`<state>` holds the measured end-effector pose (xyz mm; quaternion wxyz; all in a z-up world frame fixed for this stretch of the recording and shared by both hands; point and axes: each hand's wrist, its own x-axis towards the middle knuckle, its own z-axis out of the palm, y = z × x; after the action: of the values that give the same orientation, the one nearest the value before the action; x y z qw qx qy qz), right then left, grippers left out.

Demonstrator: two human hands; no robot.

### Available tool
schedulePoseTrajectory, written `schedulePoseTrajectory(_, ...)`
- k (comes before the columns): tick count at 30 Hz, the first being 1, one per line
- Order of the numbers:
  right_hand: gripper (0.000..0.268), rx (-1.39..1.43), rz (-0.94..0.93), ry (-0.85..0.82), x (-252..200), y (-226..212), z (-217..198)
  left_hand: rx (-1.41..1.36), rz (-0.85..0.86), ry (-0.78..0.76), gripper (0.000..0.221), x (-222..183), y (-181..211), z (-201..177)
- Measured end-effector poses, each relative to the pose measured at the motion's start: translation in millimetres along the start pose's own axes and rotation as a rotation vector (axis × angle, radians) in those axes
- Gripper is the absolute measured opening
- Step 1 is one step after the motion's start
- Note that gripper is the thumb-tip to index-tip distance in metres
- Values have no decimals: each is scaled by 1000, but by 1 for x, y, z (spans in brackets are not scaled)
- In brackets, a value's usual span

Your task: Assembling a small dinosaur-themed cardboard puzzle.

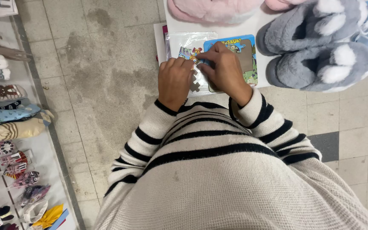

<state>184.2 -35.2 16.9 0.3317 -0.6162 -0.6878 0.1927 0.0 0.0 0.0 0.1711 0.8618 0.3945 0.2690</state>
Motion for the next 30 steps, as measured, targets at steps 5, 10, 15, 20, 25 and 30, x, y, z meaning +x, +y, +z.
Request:
schedulePoseTrajectory(5,19,-49,41,22,3,1,9,26,1,-56,13,-1,-8,6)
schedulePoseTrajectory(10,16,-40,40,-1,2,0,10,-137,-48,-59,21,2,-8,-5)
schedulePoseTrajectory(15,26,-65,6,-161,6,-6,8,-339,-69,-62,35,6,-13,-11)
schedulePoseTrajectory(20,28,-53,-92,-160,7,-3,13,-491,-96,-100,31,7,-17,-9)
schedulePoseTrajectory(25,27,-25,-29,-181,9,-1,12,-519,-103,-50,31,6,-15,-12)
schedulePoseTrajectory(30,18,236,231,-317,6,6,2,-423,-107,17,30,5,-9,-20)
